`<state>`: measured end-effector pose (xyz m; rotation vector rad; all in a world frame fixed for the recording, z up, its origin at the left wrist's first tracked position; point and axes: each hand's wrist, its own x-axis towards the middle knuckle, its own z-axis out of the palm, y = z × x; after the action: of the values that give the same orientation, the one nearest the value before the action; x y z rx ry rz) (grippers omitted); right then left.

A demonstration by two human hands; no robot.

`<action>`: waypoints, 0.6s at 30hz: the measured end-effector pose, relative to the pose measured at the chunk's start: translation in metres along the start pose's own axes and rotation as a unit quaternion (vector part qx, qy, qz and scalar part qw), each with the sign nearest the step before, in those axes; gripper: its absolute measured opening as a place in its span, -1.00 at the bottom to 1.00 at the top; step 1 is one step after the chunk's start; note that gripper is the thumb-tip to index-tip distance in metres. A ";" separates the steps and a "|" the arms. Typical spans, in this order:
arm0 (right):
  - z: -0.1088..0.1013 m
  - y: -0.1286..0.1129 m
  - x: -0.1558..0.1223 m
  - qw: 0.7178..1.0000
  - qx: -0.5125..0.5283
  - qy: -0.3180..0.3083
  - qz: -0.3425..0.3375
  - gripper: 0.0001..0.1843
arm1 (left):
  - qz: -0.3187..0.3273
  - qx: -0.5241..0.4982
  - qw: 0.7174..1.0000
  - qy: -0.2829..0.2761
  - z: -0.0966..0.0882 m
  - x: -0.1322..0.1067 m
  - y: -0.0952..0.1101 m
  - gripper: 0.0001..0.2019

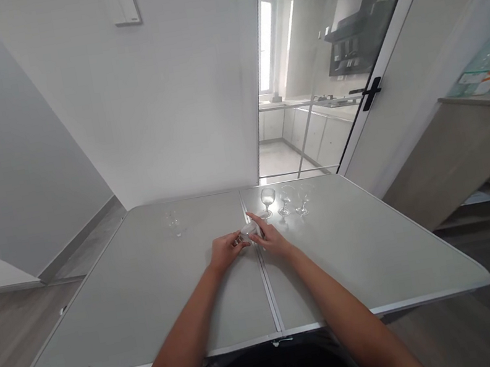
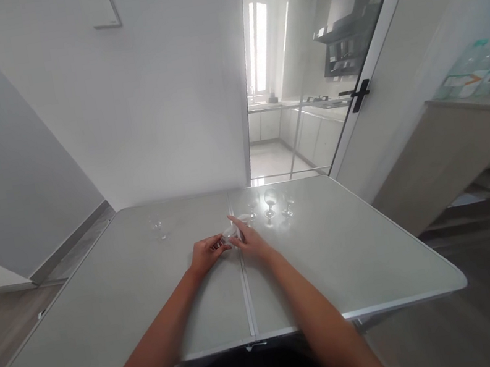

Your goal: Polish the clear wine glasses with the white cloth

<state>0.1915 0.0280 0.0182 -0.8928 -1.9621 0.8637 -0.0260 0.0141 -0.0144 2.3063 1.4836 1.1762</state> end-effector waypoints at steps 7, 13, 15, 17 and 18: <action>-0.001 0.003 0.004 0.997 0.057 0.044 -0.020 -0.35 | -0.012 0.011 1.000 0.007 -0.006 0.001 0.003 -0.60; -0.005 0.000 -0.001 0.987 0.092 0.136 -0.007 -0.36 | 0.001 -0.004 1.000 0.011 -0.001 0.000 0.003 -0.60; -0.003 0.000 -0.002 0.991 0.063 0.116 -0.010 -0.32 | 0.007 0.006 1.000 0.010 0.002 0.000 0.004 -0.59; -0.001 0.000 0.000 0.997 0.029 0.070 -0.004 -0.27 | 0.010 0.020 1.000 0.013 0.004 0.000 0.007 -0.59; 0.000 0.000 0.001 0.999 0.018 0.052 0.003 -0.26 | 0.011 0.026 1.000 0.014 0.004 0.000 0.008 -0.60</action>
<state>0.1907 0.0286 0.0186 -0.9062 -1.8507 0.8366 -0.0177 0.0114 -0.0127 2.3540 1.5196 1.1953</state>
